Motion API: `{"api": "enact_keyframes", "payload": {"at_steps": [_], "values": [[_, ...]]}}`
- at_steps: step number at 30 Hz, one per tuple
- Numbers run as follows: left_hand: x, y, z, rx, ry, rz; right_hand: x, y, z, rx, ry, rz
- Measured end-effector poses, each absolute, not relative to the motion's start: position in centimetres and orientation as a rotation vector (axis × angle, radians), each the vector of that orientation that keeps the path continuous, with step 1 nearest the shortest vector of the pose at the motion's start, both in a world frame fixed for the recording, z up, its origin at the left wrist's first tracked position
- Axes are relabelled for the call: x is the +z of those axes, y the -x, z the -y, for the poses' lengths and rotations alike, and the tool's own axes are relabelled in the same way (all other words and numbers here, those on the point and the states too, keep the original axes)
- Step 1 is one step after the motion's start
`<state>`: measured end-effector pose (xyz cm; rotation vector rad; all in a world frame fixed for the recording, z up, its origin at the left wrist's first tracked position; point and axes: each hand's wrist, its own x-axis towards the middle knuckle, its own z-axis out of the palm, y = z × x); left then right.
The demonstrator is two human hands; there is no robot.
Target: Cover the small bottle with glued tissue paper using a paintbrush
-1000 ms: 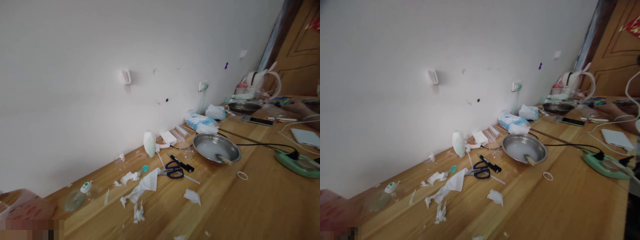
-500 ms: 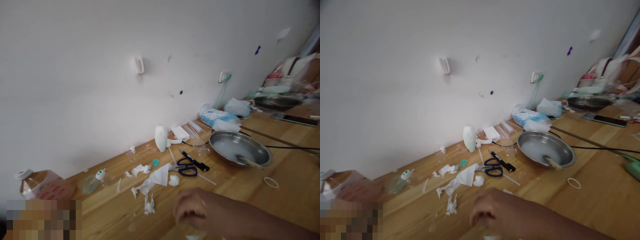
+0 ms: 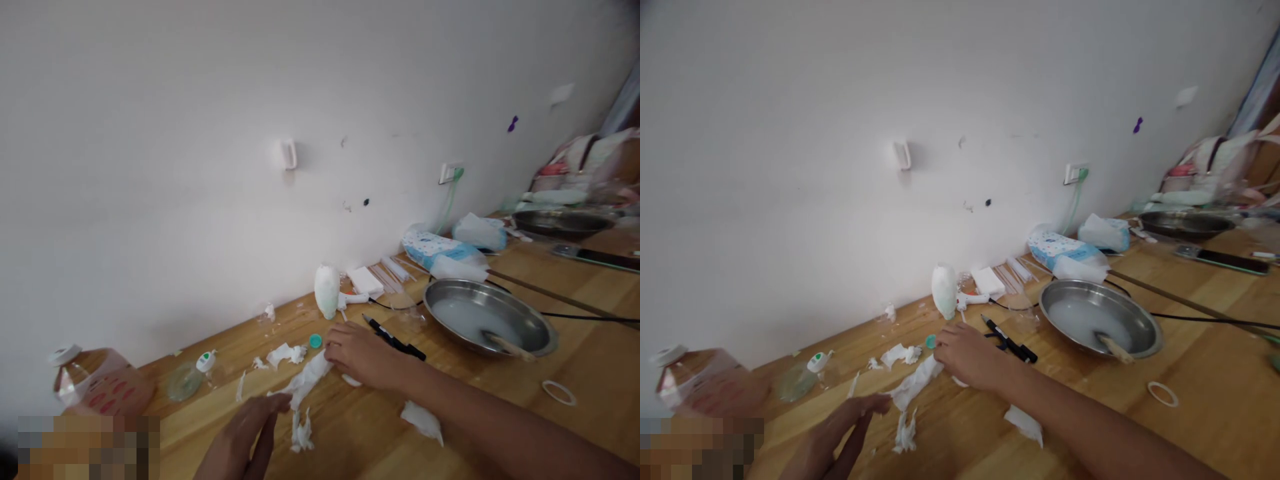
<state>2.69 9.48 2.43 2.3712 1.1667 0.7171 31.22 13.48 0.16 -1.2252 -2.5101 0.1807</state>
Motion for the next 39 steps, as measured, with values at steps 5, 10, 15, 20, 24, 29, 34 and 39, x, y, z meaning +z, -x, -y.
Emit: {"api": "enact_keyframes", "payload": {"at_steps": [5, 10, 15, 20, 24, 29, 34, 39], "values": [[2.8, -7.0, -13.6, 0.745, -2.348, -1.369, 4.9, -32.6, -12.9, 0.185, 1.332, 2.325], [2.2, -10.3, -16.1, 0.689, -2.494, -1.155, 5.5, -33.1, -12.4, 0.163, 1.351, 2.358], [-0.4, -8.0, -17.4, 0.634, -2.526, -1.056, 0.4, -32.0, -12.3, 0.18, 1.243, 2.554], [-0.7, -5.4, -17.1, 0.609, -2.503, -1.116, -0.8, -30.9, -13.1, 0.162, 1.243, 2.529], [-0.4, -5.3, -16.4, 0.587, -2.505, -1.122, 1.0, -31.1, -13.1, 0.189, 1.226, 2.502], [-0.5, -5.6, -15.6, 0.559, -2.505, -1.101, -0.4, -30.5, -12.7, 0.292, 1.153, 2.567], [-1.4, -5.6, -14.5, 0.586, -2.415, -1.14, -1.3, -29.7, -13.6, 0.457, 1.221, 2.316], [-1.1, -6.3, -14.1, 0.741, -2.122, -1.14, 1.2, -29.1, -14.0, 0.771, 1.232, 2.05]]}}
